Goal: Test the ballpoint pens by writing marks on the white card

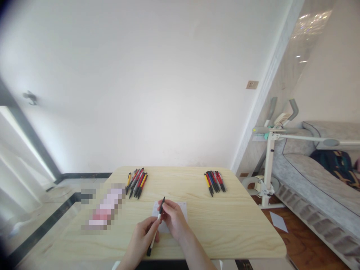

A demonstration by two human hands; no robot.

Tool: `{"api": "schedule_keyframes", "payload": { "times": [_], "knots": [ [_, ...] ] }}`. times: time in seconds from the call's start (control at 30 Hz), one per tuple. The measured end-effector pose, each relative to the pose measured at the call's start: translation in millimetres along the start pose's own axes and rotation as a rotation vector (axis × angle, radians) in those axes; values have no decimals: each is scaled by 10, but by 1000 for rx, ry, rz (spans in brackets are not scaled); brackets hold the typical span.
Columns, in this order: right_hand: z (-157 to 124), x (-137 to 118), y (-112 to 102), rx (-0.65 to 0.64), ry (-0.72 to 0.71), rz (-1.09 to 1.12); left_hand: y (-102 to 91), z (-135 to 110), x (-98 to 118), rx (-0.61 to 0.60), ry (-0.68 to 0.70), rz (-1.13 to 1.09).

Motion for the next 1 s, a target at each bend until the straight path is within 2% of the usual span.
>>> {"api": "schedule_keyframes", "payload": {
  "times": [0.23,0.6,1.0],
  "knots": [
    [-4,-14,29,-22,-5,-10,9,10,-42,5,-4,-5],
    [-18,-8,8,25,-9,-71,5,8,-22,11,-4,0],
    [-16,-15,31,-9,-3,-45,22,21,-26,-29,-1,-9]
  ]
}}
Point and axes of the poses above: each hand's wrist, its own z-axis towards the middle knuckle, its own y-axis out of the palm, x = y × z, the point moved 6 cm from there along z, towards the middle knuckle, and after that the axes turned 5 degrees about -x, right-handed, at the moved point
